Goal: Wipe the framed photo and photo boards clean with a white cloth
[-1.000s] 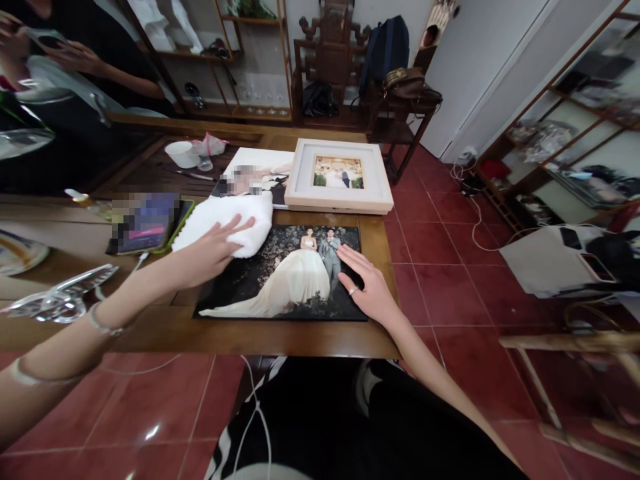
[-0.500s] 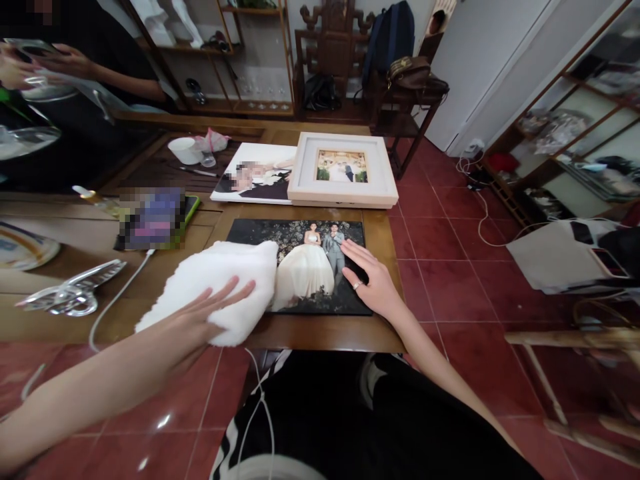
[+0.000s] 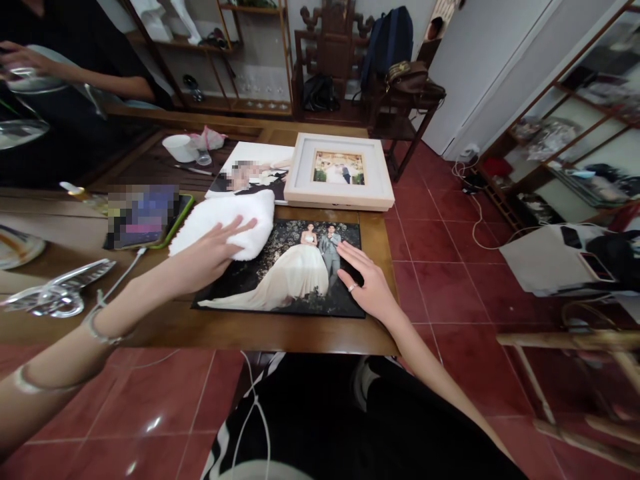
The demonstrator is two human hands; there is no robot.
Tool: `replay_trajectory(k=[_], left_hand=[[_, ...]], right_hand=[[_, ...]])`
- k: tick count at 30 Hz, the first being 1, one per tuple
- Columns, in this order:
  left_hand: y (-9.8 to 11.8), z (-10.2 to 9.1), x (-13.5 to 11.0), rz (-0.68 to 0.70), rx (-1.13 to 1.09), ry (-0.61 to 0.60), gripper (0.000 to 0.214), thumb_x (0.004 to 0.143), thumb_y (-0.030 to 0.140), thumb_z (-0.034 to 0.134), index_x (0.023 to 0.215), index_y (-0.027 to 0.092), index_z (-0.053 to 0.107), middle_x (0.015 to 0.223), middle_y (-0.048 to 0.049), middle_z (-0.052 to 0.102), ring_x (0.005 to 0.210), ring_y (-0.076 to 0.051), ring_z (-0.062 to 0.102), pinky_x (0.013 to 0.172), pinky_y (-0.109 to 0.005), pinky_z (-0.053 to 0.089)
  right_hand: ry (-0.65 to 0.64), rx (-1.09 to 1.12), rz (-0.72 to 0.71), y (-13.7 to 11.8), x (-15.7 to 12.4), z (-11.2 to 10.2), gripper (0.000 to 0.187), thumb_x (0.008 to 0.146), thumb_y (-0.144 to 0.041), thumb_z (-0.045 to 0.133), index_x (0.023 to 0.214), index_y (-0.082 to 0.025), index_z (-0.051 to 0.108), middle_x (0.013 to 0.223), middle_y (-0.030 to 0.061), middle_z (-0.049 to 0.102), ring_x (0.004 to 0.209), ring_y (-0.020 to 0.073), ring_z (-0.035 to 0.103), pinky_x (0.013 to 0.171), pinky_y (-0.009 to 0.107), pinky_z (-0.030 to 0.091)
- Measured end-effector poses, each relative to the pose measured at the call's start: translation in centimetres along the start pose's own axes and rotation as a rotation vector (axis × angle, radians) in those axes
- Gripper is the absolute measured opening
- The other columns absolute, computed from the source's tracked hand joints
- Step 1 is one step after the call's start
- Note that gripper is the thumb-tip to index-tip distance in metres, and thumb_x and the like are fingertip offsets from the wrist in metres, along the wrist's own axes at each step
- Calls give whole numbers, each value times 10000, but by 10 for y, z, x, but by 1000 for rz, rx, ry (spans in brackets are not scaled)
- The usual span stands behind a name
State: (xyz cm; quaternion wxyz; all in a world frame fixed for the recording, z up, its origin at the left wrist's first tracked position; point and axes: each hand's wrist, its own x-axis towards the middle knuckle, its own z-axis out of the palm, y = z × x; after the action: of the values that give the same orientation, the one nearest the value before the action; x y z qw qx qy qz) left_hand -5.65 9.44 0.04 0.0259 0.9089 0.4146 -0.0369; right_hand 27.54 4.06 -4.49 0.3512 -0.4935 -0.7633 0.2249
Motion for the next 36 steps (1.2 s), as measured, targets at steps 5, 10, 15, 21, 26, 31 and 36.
replay_trajectory(k=[5,10,15,21,26,31,36], left_hand=[[47,-7,-43,41,-41,-125,402,705,-44,491,991,152,695,1580,-125,215,1449,-375,156,1103,-550,355],[82,-8,-80,274,-159,-192,447,542,133,731,983,196,700,1577,-87,247,1453,-365,139,1165,-480,294],[74,-13,-64,247,-192,-117,398,665,15,601,996,216,698,1592,-40,186,1457,-293,173,1166,-428,304],[30,-16,7,150,-25,-63,486,744,-68,401,1099,126,668,1567,-111,260,1454,-304,198,1128,-479,343],[18,-10,33,69,34,-23,508,750,-67,355,1127,99,653,1577,-129,233,1450,-355,185,1113,-559,325],[62,-13,6,71,48,-48,377,753,-31,456,1006,101,702,1543,-181,299,1404,-432,270,1063,-580,387],[110,-7,-38,179,38,-50,213,778,92,606,944,148,727,1542,-165,306,1379,-460,304,1043,-581,396]], right_hand=[[8,-2,-8,1,0,1,416,925,-276,536,1339,-243,554,1406,70,552,1354,219,457,1145,478,356],[7,5,-8,1,0,1,418,926,-301,535,1342,-268,551,1404,61,554,1350,231,461,1138,501,361],[5,10,-7,1,0,0,424,928,-323,531,1351,-289,540,1408,44,552,1358,234,451,1141,506,355],[-5,16,2,1,0,0,430,927,-325,536,1356,-292,535,1421,39,539,1367,231,438,1147,498,346],[-4,10,3,1,0,0,430,927,-309,536,1355,-274,538,1419,55,540,1361,226,446,1147,496,347],[2,17,-5,1,0,0,429,925,-309,539,1353,-297,536,1415,37,545,1362,228,445,1145,505,350],[2,14,-17,2,0,1,430,925,-302,534,1355,-292,535,1410,45,550,1357,231,452,1140,505,357]])
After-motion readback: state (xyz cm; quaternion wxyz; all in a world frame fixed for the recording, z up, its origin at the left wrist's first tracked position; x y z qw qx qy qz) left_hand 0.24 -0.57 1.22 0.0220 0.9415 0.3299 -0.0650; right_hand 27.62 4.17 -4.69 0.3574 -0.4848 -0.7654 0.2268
